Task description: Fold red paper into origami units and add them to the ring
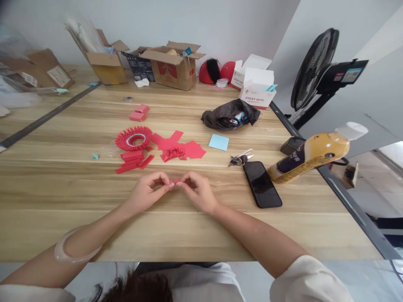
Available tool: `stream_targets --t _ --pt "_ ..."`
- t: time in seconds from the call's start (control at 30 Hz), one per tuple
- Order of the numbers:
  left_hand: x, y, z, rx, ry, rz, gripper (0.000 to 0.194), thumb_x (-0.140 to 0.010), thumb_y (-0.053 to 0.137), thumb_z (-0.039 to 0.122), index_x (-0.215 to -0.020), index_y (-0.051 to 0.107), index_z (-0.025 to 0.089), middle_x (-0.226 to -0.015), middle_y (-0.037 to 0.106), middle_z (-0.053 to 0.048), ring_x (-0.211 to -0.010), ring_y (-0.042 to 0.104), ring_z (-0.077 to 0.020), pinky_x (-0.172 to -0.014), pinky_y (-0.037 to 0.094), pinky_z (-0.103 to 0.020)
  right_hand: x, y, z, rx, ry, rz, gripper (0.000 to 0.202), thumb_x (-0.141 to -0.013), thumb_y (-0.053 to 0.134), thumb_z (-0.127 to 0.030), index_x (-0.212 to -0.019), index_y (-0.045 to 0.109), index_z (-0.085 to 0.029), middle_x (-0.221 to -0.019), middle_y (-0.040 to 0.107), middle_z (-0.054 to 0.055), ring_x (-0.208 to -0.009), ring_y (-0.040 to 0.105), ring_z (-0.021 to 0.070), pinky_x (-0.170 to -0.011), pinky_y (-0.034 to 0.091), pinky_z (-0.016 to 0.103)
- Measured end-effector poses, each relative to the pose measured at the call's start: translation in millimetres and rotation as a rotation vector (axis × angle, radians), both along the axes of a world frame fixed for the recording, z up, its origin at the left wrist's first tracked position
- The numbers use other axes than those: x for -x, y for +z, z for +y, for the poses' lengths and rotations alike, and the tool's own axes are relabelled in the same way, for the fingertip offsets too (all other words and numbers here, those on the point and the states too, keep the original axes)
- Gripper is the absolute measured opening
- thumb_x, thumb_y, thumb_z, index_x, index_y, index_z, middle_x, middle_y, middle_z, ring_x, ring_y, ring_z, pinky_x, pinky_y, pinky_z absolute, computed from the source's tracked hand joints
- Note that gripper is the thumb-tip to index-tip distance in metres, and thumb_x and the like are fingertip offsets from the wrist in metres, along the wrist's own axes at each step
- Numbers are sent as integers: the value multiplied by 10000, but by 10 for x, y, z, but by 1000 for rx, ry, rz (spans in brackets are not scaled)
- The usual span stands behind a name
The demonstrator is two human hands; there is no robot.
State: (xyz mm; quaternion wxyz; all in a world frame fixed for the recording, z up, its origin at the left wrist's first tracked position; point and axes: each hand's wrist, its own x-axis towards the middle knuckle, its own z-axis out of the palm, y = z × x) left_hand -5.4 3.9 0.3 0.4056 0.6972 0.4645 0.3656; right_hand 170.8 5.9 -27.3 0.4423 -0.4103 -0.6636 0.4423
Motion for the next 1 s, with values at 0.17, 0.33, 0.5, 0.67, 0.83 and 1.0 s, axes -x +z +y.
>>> stream_targets --t 0.17,0.33,0.5,0.67,0.83,1.0 --pt "-3 13 6 17 -4 0 167 -757 588 285 -670 530 155 -659 582 -13 -637 562 -130 -611 458 -232 -1 18 -12 -24 -23 -24 174 -800 565 -335 -726 525 -183 -689 574 19 -611 526 121 -560 426 232" --pt "-7 9 6 -7 -8 21 178 -760 577 295 -660 526 157 -639 569 -6 -606 537 -119 -578 448 -223 2 25 -10 -12 -27 -42 181 -801 562 -343 -724 534 -182 -672 573 14 -592 518 117 -544 419 230" --pt "-1 28 -6 -55 -36 109 165 -795 523 284 -687 537 160 -662 586 -10 -624 544 -120 -587 454 -217 0 14 -12 -13 -32 -53 191 -794 567 -355 -715 532 -185 -658 569 12 -575 506 117 -530 408 230" --pt "18 60 -27 -157 -90 269 103 -799 495 196 -718 556 179 -717 618 -7 -638 553 -121 -593 425 -211 5 23 -17 16 -41 -36 201 -782 578 -358 -692 527 -185 -663 578 18 -580 518 123 -532 413 235" --pt "-14 54 -93 -177 -273 381 107 -790 490 143 -760 575 200 -707 618 5 -642 561 -140 -609 394 -236 4 34 5 90 -30 29 195 -779 581 -345 -701 514 -180 -583 517 -12 -517 476 105 -488 380 224" --pt "-34 35 -107 -169 -339 387 126 -785 497 121 -756 583 209 -695 615 9 -647 570 -145 -596 389 -229 1 29 17 133 -34 75 195 -747 617 -343 -684 551 -171 -569 532 -9 -496 480 104 -474 385 227"
